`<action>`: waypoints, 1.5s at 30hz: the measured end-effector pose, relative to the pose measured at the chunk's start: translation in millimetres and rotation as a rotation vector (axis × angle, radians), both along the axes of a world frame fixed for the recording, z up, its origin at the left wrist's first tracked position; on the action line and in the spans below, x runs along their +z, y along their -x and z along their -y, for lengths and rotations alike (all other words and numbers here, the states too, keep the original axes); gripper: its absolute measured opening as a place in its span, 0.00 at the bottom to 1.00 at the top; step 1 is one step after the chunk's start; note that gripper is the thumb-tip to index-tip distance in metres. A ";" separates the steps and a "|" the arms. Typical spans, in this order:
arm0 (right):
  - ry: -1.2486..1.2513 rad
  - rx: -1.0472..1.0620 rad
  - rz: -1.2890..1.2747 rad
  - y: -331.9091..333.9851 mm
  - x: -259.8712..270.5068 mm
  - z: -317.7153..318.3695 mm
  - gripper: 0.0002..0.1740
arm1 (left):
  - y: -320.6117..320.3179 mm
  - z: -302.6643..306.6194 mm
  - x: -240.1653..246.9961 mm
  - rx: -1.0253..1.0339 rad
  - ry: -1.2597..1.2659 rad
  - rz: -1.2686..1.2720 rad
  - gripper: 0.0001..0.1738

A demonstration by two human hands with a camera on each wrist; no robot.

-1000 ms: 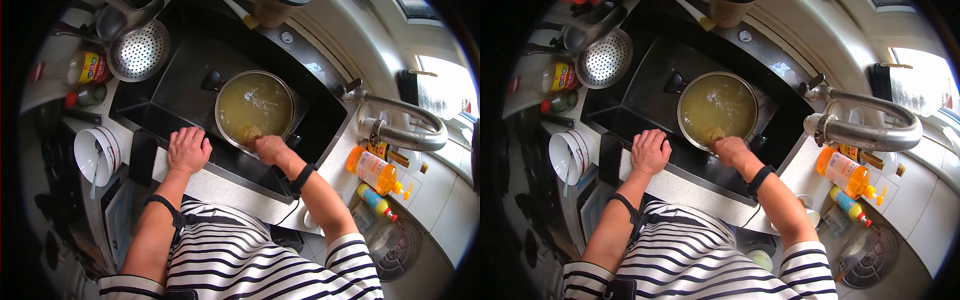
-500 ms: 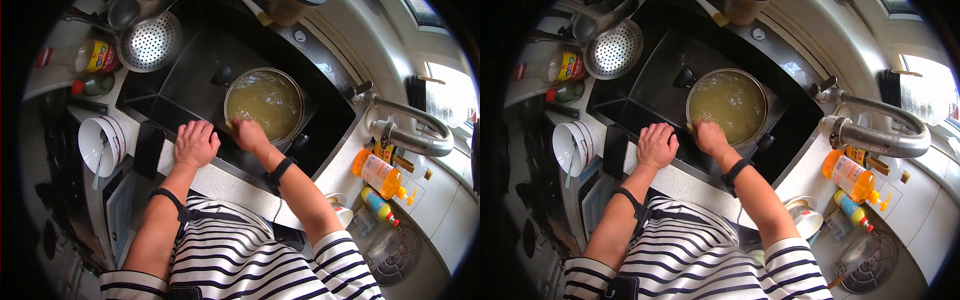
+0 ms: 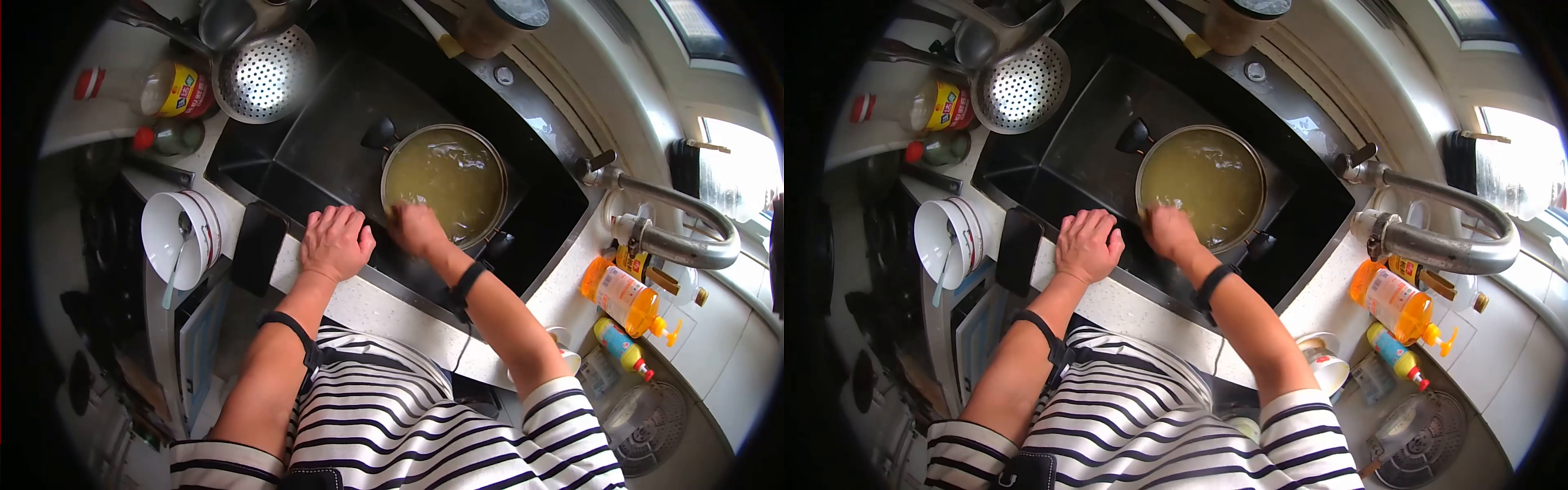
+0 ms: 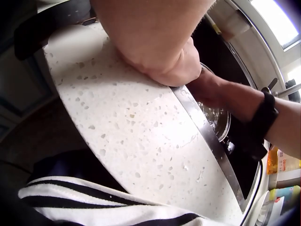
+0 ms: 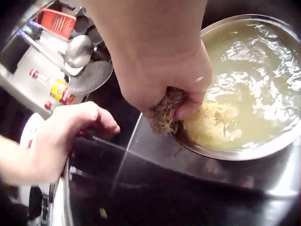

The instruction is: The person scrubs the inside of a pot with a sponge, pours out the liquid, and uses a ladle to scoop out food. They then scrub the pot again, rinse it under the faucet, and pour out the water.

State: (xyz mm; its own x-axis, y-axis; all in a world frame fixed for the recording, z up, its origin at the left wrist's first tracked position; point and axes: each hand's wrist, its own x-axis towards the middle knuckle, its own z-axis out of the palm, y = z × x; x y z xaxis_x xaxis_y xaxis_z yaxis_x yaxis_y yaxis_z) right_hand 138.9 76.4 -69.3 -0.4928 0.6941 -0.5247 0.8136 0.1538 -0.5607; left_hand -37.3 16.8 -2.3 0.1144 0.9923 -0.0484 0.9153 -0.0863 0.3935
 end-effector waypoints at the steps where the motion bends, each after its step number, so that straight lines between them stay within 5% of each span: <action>1: -0.020 -0.146 -0.050 11.5 -8.1 -9.4 0.14 | -0.6 0.6 -0.3 -0.001 -0.007 0.000 0.09; 4: -0.113 -0.608 -0.109 40.9 -2.7 -30.9 0.15 | -0.6 0.2 -2.0 0.001 -0.039 -0.007 0.09; 7: -0.154 -0.602 -0.097 40.6 5.8 -26.1 0.13 | -1.6 1.5 -4.8 0.005 -0.063 -0.004 0.09; 9: -0.101 -0.174 -0.001 14.8 0.6 -0.4 0.11 | -1.3 0.5 -4.0 0.007 -0.054 -0.003 0.09; 11: -0.057 0.038 0.073 -10.1 13.0 17.1 0.10 | -0.7 -1.0 -3.0 0.007 -0.055 0.006 0.09; 14: 0.009 0.225 0.186 -32.7 23.7 20.8 0.11 | -0.6 -0.7 -2.9 0.010 -0.057 0.019 0.09; 17: 0.051 0.190 0.150 -15.8 19.5 5.9 0.11 | -0.4 -0.3 -0.9 0.012 -0.040 0.025 0.08; 21: 0.020 -0.369 0.059 37.5 12.0 -27.4 0.13 | -1.3 -1.4 1.3 0.010 -0.025 0.016 0.08; 24: -0.003 -0.509 0.000 39.5 12.1 -22.5 0.14 | -3.5 -1.7 2.7 0.003 -0.061 -0.010 0.09; 29: 0.227 -0.105 0.021 -17.6 18.4 6.0 0.14 | -4.5 -3.3 2.8 -0.002 -0.029 0.006 0.09; 32: 0.295 0.231 0.436 -58.3 33.3 -3.5 0.16 | -3.5 -1.7 2.7 -0.003 -0.021 0.012 0.09; 36: -0.174 0.367 0.577 -99.9 12.0 -3.7 0.13 | -2.8 -1.6 2.2 -0.007 -0.022 0.013 0.09; 39: 0.012 0.405 0.651 -88.0 6.6 -11.0 0.15 | -2.5 -2.2 3.4 -0.003 -0.021 0.009 0.09; 42: 0.301 0.497 0.485 -65.5 -9.8 -16.5 0.18 | -2.7 -1.7 3.0 0.001 -0.024 0.014 0.09; 45: 0.203 0.465 -0.021 -47.3 -51.2 -14.8 0.19 | -1.2 -2.2 2.9 0.006 -0.020 0.015 0.09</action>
State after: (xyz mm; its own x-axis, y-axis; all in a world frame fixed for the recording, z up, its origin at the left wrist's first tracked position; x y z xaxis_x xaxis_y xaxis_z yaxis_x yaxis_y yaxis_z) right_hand 186.2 91.1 -120.5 -0.7376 0.2838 -0.6128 0.6730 0.3835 -0.6325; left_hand -36.1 19.0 0.6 0.1086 0.9937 -0.0268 0.9097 -0.0885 0.4057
